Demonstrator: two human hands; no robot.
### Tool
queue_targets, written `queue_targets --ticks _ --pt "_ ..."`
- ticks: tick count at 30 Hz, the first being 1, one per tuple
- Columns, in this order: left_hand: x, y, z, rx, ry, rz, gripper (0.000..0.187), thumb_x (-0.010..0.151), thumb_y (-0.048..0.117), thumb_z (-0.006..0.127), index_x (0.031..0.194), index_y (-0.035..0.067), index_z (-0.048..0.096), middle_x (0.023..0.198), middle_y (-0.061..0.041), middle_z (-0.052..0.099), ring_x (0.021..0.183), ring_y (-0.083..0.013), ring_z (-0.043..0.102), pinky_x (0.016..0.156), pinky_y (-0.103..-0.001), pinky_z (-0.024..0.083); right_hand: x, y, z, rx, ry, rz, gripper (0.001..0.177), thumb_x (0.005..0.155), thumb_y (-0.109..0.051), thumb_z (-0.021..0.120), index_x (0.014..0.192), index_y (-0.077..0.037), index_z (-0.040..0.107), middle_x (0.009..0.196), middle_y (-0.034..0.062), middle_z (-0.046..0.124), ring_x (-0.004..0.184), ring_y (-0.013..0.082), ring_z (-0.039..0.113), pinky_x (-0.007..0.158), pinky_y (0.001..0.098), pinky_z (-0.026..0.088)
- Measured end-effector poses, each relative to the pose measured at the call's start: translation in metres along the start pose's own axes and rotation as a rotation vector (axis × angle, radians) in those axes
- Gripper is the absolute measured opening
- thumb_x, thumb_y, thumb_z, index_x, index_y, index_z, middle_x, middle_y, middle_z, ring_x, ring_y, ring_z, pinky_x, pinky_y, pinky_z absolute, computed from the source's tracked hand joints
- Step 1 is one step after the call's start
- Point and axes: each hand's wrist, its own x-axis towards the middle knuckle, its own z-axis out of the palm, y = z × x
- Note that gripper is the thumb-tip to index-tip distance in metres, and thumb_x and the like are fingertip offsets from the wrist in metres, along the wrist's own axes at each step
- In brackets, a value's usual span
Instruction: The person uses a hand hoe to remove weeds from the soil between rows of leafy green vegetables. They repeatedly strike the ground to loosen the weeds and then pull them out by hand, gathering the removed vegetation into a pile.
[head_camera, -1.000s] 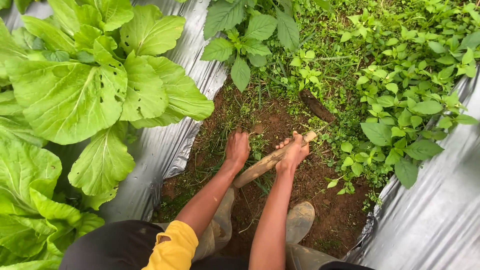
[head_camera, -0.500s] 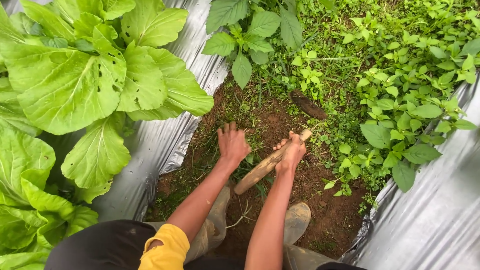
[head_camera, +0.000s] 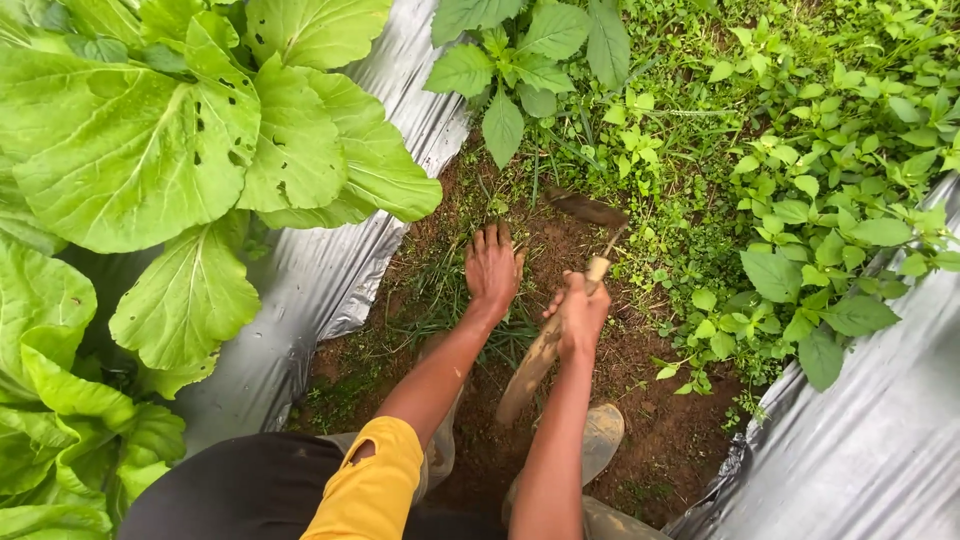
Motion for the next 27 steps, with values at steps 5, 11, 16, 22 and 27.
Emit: queue_targets --ticks 5,11,16,22,27 --pt "0.031 -0.016 0.077 -0.001 0.015 -0.004 0.046 0.086 0.027 0.082 0.125 0.006 0.069 0.12 -0.014 0.071 0.113 -0.0266 0.067 0.093 -0.042 0.056 0.005 -0.016 0.014 0.122 0.036 -0.115 0.009 0.101 -0.016 0.054 0.101 -0.007 0.054 0.061 -0.0006 0.056 0.044 0.0094 0.053 0.041 0.0241 0.053" --pt "0.032 -0.031 0.097 -0.172 0.017 -0.05 0.035 0.085 0.011 0.081 0.119 0.003 0.073 0.115 -0.018 0.074 0.106 -0.0283 0.072 0.094 -0.043 0.057 0.007 0.039 0.008 -0.115 -0.141 0.068 0.012 0.097 -0.013 0.054 0.1 -0.001 0.056 0.059 0.0016 0.054 0.045 0.0121 0.052 0.042 0.0289 0.053" --pt "-0.001 -0.016 0.022 -0.111 0.03 0.014 0.037 0.083 0.016 0.083 0.117 0.006 0.073 0.115 -0.017 0.072 0.111 -0.0281 0.068 0.097 -0.044 0.053 -0.002 -0.012 -0.002 0.022 -0.027 0.012 0.01 0.097 -0.015 0.054 0.101 -0.006 0.053 0.061 -0.0022 0.053 0.046 0.0087 0.052 0.044 0.0257 0.053" --pt "-0.015 -0.003 -0.002 -0.102 0.145 0.064 0.052 0.079 0.017 0.085 0.124 0.004 0.063 0.14 -0.022 0.05 0.123 -0.0349 0.055 0.099 -0.048 0.051 0.011 0.016 0.007 -0.008 -0.006 0.027 0.011 0.095 -0.017 0.055 0.097 -0.006 0.054 0.06 -0.0001 0.054 0.045 0.01 0.054 0.042 0.0272 0.055" --pt "-0.01 0.009 -0.002 -0.295 0.093 0.004 0.064 0.087 0.024 0.074 0.139 0.0 0.047 0.142 -0.028 0.049 0.128 -0.0388 0.056 0.107 -0.057 0.047 -0.004 0.025 -0.005 -0.054 -0.042 0.102 0.01 0.09 -0.013 0.056 0.089 -0.003 0.056 0.056 0.0033 0.053 0.043 0.0116 0.053 0.041 0.0302 0.054"
